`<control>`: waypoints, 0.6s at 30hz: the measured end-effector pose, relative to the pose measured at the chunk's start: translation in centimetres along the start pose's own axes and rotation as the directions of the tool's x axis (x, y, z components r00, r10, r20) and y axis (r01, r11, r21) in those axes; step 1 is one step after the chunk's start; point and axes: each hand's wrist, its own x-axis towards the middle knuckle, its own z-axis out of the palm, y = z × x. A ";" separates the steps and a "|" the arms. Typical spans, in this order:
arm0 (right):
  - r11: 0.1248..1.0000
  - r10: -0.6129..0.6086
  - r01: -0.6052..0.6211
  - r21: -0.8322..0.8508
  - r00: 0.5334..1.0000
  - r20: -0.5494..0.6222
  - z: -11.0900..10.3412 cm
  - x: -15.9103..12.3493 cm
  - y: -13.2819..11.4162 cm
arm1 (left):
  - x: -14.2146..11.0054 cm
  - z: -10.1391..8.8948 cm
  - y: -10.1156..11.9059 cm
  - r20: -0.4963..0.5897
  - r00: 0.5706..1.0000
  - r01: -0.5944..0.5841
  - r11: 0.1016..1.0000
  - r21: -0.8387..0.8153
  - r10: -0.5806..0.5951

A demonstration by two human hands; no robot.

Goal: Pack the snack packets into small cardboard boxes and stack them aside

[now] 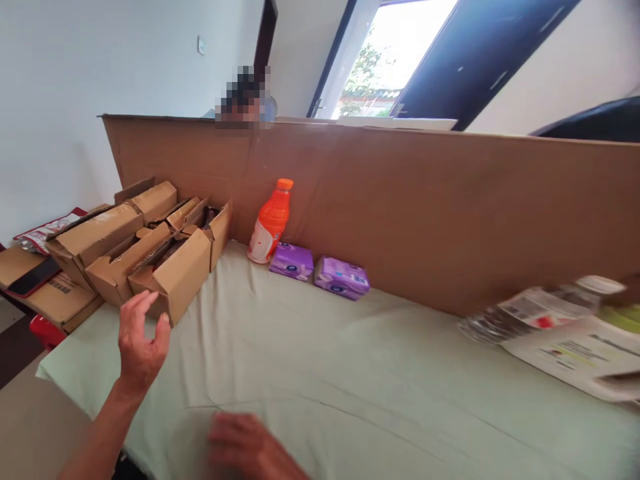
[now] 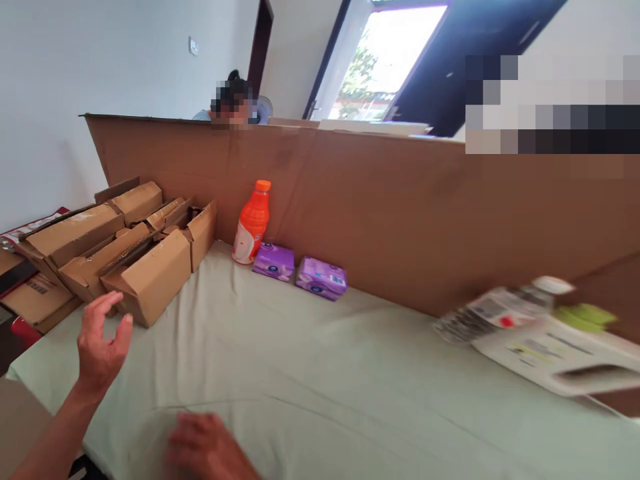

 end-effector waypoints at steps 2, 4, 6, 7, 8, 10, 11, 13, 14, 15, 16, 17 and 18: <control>0.999 0.039 -0.042 -0.023 0.994 -0.107 -5.4 2.9 1.1 | 2.0 0.3 -0.7 -0.012 1.000 0.021 1.000 0.018 -0.021; 0.997 0.014 -0.032 -0.077 0.976 -0.219 -10.4 7.9 2.5 | 3.1 1.1 -1.4 0.013 0.999 0.030 0.999 0.035 -0.030; 0.988 0.005 -0.051 -0.145 0.952 -0.305 -13.9 13.9 3.9 | 3.4 1.8 -1.9 0.052 0.998 0.027 0.998 0.054 -0.030; 0.980 0.017 -0.079 -0.180 0.946 -0.324 -15.1 16.9 4.6 | 3.5 2.0 -2.1 0.072 0.997 0.024 0.998 0.065 -0.029; 0.972 0.028 -0.101 -0.213 0.946 -0.321 -15.9 19.6 5.2 | 3.6 2.0 -2.3 0.091 0.995 0.020 0.997 0.077 -0.027; 0.955 0.039 -0.111 -0.274 0.965 -0.258 -17.0 23.6 6.0 | 3.8 1.7 -2.8 0.134 0.991 0.008 0.995 0.096 -0.020; 0.948 0.029 -0.093 -0.305 0.978 -0.209 -17.3 24.6 6.1 | 4.1 1.4 -3.0 0.160 0.987 -0.001 0.995 0.101 -0.015; 0.933 -0.020 -0.027 -0.360 0.992 -0.126 -17.7 25.0 6.2 | 5.1 0.7 -3.4 0.230 0.973 -0.027 0.995 0.099 0.004; 0.925 -0.048 0.004 -0.380 0.993 -0.107 -18.0 24.5 6.2 | 5.6 0.4 -3.5 0.270 0.963 -0.044 0.995 0.091 0.018; 0.919 -0.069 0.024 -0.393 0.992 -0.103 -18.2 23.8 6.1 | 6.3 0.2 -3.6 0.310 0.950 -0.062 0.995 0.081 0.034; 0.918 -0.079 0.029 -0.397 0.991 -0.109 -18.5 23.0 6.1 | 6.9 0.1 -3.7 0.349 0.936 -0.083 0.994 0.068 0.054; 0.920 -0.069 0.018 -0.392 0.991 -0.117 -18.6 22.2 6.1 | 7.6 0.2 -3.7 0.386 0.919 -0.107 0.993 0.053 0.078; 0.925 -0.041 -0.007 -0.380 0.992 -0.118 -18.8 21.7 6.2 | 8.2 0.4 -3.7 0.423 0.900 -0.135 0.990 0.035 0.108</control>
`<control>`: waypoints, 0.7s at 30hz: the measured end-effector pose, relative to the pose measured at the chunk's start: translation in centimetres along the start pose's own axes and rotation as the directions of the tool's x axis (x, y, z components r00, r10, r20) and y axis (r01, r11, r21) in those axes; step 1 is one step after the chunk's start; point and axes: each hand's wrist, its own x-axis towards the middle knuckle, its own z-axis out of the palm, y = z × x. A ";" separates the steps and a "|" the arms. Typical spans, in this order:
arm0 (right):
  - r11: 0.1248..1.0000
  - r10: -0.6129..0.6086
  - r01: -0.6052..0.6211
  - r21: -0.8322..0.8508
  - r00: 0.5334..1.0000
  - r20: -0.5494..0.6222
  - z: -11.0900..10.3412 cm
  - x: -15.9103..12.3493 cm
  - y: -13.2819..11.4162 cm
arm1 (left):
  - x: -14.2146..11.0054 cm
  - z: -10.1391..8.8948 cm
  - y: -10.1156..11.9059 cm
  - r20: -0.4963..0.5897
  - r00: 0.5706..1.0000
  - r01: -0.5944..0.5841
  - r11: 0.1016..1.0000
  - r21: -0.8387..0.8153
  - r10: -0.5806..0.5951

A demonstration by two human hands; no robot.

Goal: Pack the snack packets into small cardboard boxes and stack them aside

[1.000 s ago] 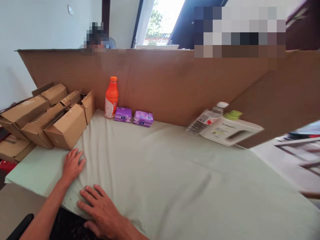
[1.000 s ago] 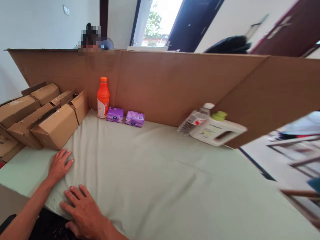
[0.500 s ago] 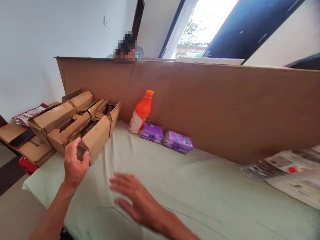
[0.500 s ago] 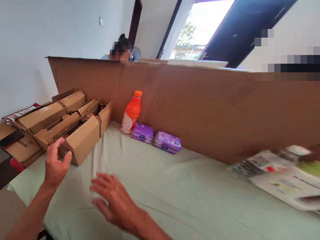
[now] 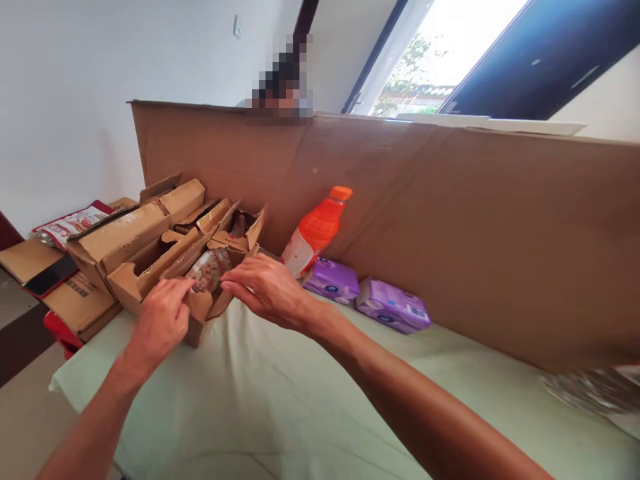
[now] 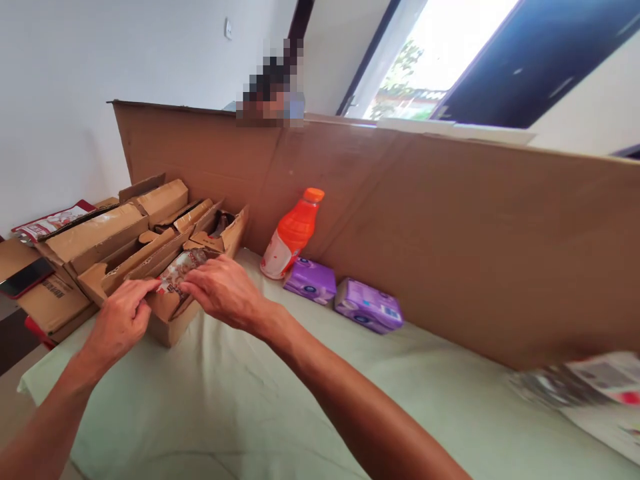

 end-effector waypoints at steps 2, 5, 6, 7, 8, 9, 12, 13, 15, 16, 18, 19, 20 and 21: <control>0.997 0.073 -0.075 0.021 0.996 0.056 0.0 -0.3 0.4 | 1.3 0.1 0.0 0.079 0.994 -0.080 0.997 -0.010 0.080; 0.990 0.139 -0.135 -0.032 0.975 0.175 0.6 1.2 1.2 | 2.6 0.2 0.2 0.184 0.963 -0.195 0.980 -0.024 0.196; 0.987 0.146 -0.129 -0.091 0.965 0.216 0.9 2.0 1.5 | 2.8 0.1 0.2 0.210 0.952 -0.221 0.975 -0.026 0.221; 0.981 0.149 -0.112 -0.156 0.956 0.253 1.1 3.0 1.8 | 2.9 -0.2 0.3 0.226 0.944 -0.243 0.970 -0.026 0.242; 0.973 0.149 -0.089 -0.212 0.947 0.286 1.4 4.0 2.1 | 2.8 -0.6 0.5 0.224 0.939 -0.263 0.964 -0.024 0.262; 0.966 0.145 -0.065 -0.252 0.939 0.312 1.7 4.9 2.4 | 2.6 -1.1 0.6 0.199 0.939 -0.282 0.959 -0.024 0.281; 0.964 0.093 0.006 -0.266 0.929 0.358 2.6 7.3 3.0 | 1.2 -2.5 0.8 0.046 0.942 -0.331 0.943 -0.037 0.332; 0.964 0.075 0.028 -0.265 0.926 0.370 3.0 7.9 3.1 | 0.7 -2.8 0.9 0.003 0.937 -0.348 0.936 -0.049 0.348; 0.961 0.056 0.056 -0.270 0.919 0.391 3.7 8.8 3.2 | -0.4 -2.9 0.8 -0.038 0.925 -0.380 0.922 -0.073 0.378; 0.960 0.054 0.062 -0.273 0.916 0.397 4.0 9.0 3.2 | -0.9 -2.9 0.7 -0.052 0.920 -0.391 0.917 -0.078 0.388; 0.958 0.051 0.071 -0.279 0.912 0.407 4.6 9.4 3.0 | -1.7 -2.5 0.4 -0.086 0.916 -0.399 0.914 -0.072 0.393; 0.957 0.047 0.077 -0.281 0.911 0.410 4.8 9.5 2.9 | -1.9 -2.4 0.3 -0.104 0.915 -0.397 0.915 -0.065 0.390; 0.956 0.040 0.086 -0.282 0.911 0.411 5.0 9.6 2.8 | -2.1 -2.2 0.2 -0.119 0.914 -0.397 0.916 -0.060 0.389; 0.954 0.030 0.097 -0.283 0.911 0.412 5.1 9.6 2.6 | -2.2 -2.1 0.1 -0.128 0.911 -0.401 0.914 -0.056 0.392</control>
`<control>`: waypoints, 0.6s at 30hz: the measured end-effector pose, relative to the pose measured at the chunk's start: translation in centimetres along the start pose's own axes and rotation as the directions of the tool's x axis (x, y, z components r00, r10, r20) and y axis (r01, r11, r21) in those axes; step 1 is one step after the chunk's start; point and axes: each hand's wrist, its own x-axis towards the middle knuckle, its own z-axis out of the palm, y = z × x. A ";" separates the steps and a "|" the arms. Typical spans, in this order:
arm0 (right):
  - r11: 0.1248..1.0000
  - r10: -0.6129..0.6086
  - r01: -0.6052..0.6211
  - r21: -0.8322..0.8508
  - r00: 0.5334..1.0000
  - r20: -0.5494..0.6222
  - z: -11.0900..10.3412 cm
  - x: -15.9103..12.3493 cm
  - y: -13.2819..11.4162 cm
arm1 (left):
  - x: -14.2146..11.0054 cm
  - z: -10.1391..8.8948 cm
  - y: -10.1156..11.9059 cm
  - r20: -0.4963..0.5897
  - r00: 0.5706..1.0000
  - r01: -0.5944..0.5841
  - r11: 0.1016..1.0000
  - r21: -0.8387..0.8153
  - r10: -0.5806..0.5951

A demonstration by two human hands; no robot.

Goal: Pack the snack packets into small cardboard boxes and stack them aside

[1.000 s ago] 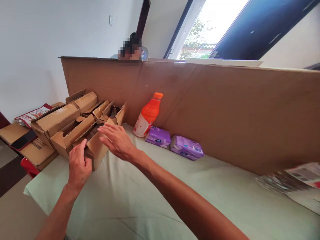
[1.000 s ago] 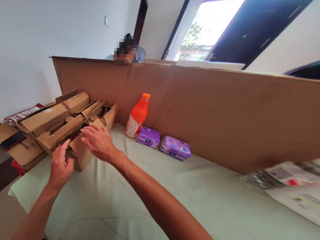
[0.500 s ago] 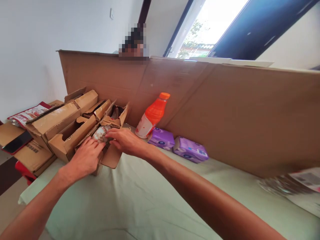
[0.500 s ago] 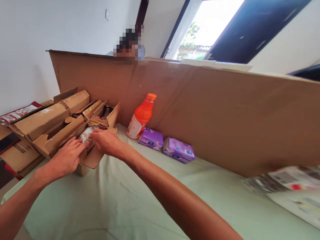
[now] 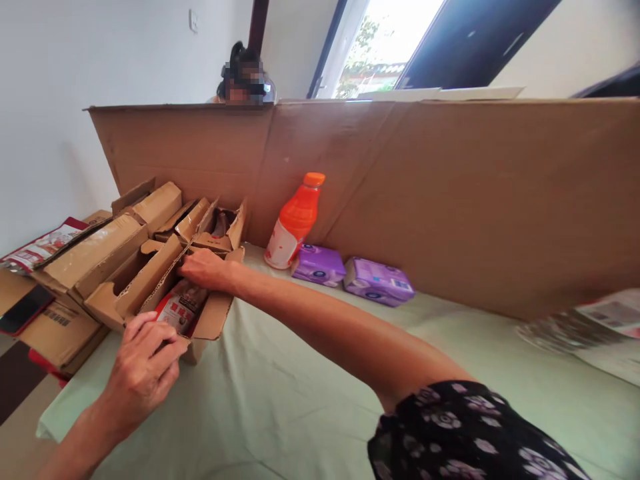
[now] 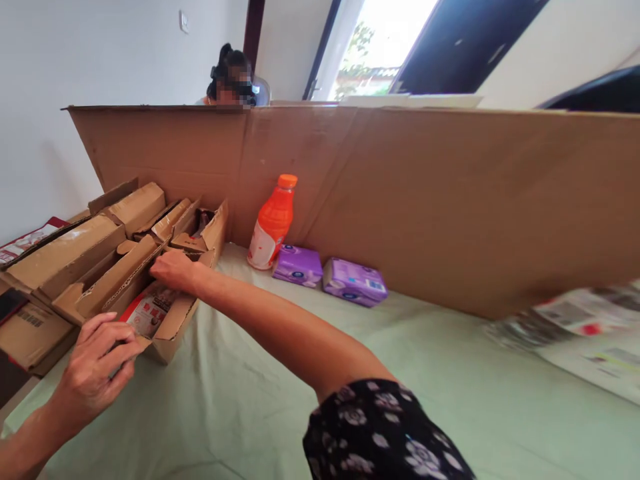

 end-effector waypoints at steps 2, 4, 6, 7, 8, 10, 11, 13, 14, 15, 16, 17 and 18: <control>1.000 -0.018 0.018 -0.011 1.000 -0.004 0.0 0.0 -0.3 | -0.2 0.1 -0.2 -0.009 1.000 -0.010 1.000 0.003 0.010; 1.000 -0.024 0.023 -0.021 1.000 -0.008 -0.3 -0.2 -0.3 | -0.2 0.1 -0.4 -0.021 1.000 -0.016 1.000 0.009 0.016; 1.000 -0.005 0.004 -0.028 1.000 -0.028 -0.9 -0.8 -0.2 | -0.3 0.0 -0.6 -0.027 0.999 -0.020 1.000 0.011 0.020; 0.999 0.013 -0.014 -0.033 0.999 -0.043 -1.5 -1.2 -0.1 | -0.4 -0.1 -0.7 -0.026 0.999 -0.023 1.000 0.011 0.023; 0.999 0.036 -0.038 -0.036 0.997 -0.070 -2.2 -1.7 -0.1 | -0.4 -0.2 -0.8 -0.024 0.999 -0.030 0.999 0.012 0.031; 0.995 0.096 -0.100 -0.016 0.980 -0.173 -4.0 -3.0 0.1 | -0.6 -0.4 -1.1 -0.014 0.999 -0.040 0.999 0.026 0.041; 0.991 0.135 -0.137 0.007 0.960 -0.246 -5.1 -3.7 0.2 | -0.6 -0.5 -1.3 -0.005 0.999 -0.046 0.998 0.041 0.046; 0.973 0.230 -0.218 0.076 0.879 -0.417 -7.3 -5.5 0.5 | -0.4 -0.7 -1.8 0.014 0.998 -0.062 0.995 0.078 0.061; 0.958 0.286 -0.261 0.122 0.819 -0.496 -8.4 -6.6 0.8 | -0.3 -0.7 -2.1 0.018 0.998 -0.067 0.993 0.095 0.066; 0.938 0.345 -0.302 0.171 0.752 -0.562 -9.3 -7.9 1.3 | -0.2 -0.7 -2.2 0.018 0.998 -0.069 0.991 0.111 0.067; 0.913 0.403 -0.339 0.225 0.678 -0.614 -10.1 -9.4 1.8 | 0.0 -0.7 -2.3 0.013 0.997 -0.072 0.990 0.121 0.071; 0.887 0.458 -0.365 0.284 0.605 -0.651 -10.6 -11.1 2.4 | 0.1 -0.7 -2.4 0.008 0.998 -0.068 0.989 0.128 0.068; 0.860 0.505 -0.380 0.341 0.538 -0.675 -10.9 -13.0 3.0 | 0.3 -0.7 -2.3 0.010 0.998 -0.061 0.990 0.129 0.061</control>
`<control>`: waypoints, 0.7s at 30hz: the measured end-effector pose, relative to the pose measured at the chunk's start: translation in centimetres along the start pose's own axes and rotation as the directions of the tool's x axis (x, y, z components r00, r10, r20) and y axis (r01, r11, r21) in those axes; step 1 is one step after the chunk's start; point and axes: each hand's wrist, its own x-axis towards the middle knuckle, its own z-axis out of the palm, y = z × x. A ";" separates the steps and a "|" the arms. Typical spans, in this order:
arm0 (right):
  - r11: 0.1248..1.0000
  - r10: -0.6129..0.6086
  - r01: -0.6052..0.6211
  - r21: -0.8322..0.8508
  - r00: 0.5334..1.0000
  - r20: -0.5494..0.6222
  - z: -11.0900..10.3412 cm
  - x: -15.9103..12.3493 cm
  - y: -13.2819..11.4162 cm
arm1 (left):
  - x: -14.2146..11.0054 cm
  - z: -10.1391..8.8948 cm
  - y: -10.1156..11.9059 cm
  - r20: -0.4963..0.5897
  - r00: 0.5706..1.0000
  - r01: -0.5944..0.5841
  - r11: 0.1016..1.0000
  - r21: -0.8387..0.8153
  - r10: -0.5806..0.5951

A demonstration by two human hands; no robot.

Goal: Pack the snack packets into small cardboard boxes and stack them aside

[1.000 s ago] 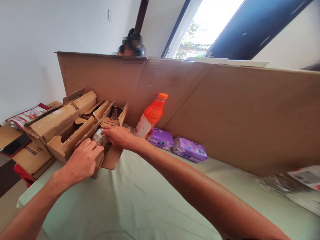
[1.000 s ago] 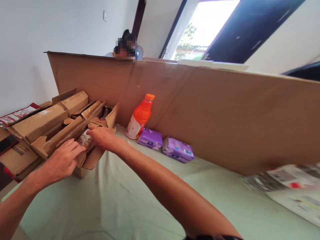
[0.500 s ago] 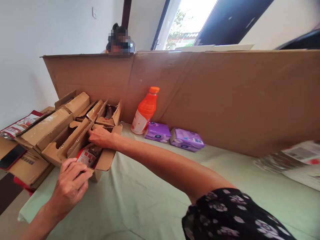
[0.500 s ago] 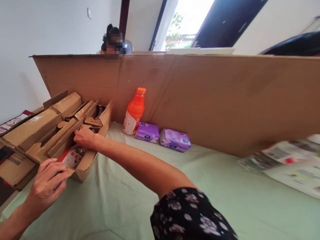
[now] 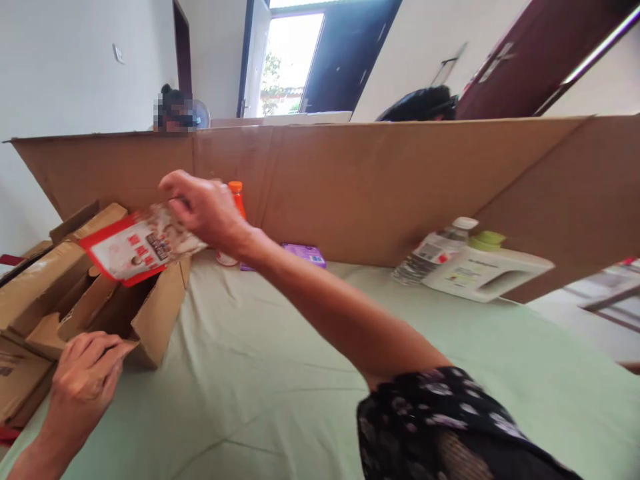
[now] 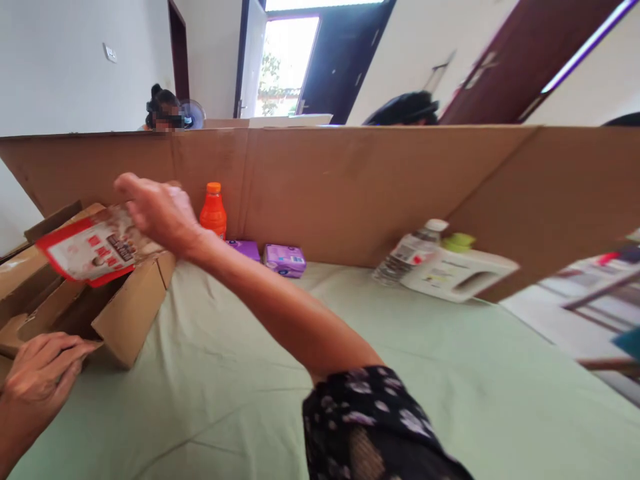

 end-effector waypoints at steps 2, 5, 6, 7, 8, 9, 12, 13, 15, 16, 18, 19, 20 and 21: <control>0.995 0.090 -0.087 0.050 0.993 -0.071 -2.7 -1.6 3.0 | 0.3 -0.4 0.3 0.012 1.000 0.018 1.000 -0.009 -0.017; 0.979 0.203 -0.200 0.040 0.977 -0.070 -5.0 -5.1 8.6 | 1.2 -1.5 0.9 0.007 0.998 0.061 0.997 -0.057 -0.061; 0.966 0.257 -0.257 0.008 0.965 -0.050 -5.2 -6.4 10.5 | 1.8 -2.0 1.0 0.001 0.997 0.075 0.994 -0.075 -0.075; 0.947 0.318 -0.319 -0.029 0.948 -0.027 -5.2 -7.8 12.4 | 2.6 -2.4 1.1 -0.006 0.996 0.090 0.992 -0.089 -0.091; 0.924 0.378 -0.377 -0.061 0.926 -0.008 -5.0 -9.2 14.1 | 3.6 -2.7 1.0 -0.015 0.995 0.101 0.990 -0.100 -0.103; 0.900 0.430 -0.428 -0.086 0.903 0.009 -4.6 -10.5 15.7 | 4.9 -2.8 0.8 -0.021 0.993 0.113 0.988 -0.109 -0.116; 0.848 0.524 -0.523 -0.086 0.852 -0.012 -2.9 -14.2 19.3 | 9.9 -1.7 -0.3 0.083 0.968 0.247 0.962 -0.120 -0.238; 0.840 0.538 -0.539 -0.072 0.843 -0.033 -2.2 -15.3 20.1 | 11.9 -0.9 -0.9 0.169 0.939 0.320 0.941 -0.111 -0.299; 0.836 0.545 -0.548 -0.037 0.836 -0.067 -0.9 -17.1 21.0 | 15.8 1.2 -2.3 0.351 0.847 0.448 0.892 -0.063 -0.400; 0.839 0.541 -0.544 -0.022 0.838 -0.069 -0.1 -17.9 21.1 | 17.7 2.5 -3.0 0.416 0.808 0.474 0.879 -0.042 -0.416; 0.847 0.532 -0.532 0.009 0.846 -0.034 1.8 -19.3 21.0 | 20.8 5.4 -4.6 0.524 0.741 0.495 0.869 -0.004 -0.420; 0.848 0.529 -0.529 0.027 0.849 -0.009 3.0 -20.0 20.7 | 22.1 6.8 -5.4 0.572 0.702 0.507 0.862 0.020 -0.426; 0.848 0.527 -0.527 0.044 0.850 0.019 4.4 -20.7 20.4 | 23.1 8.3 -6.1 0.613 0.658 0.521 0.852 0.049 -0.437; 0.846 0.528 -0.530 0.060 0.848 0.045 5.8 -21.4 19.9 | 24.0 9.8 -6.7 0.645 0.615 0.535 0.841 0.082 -0.454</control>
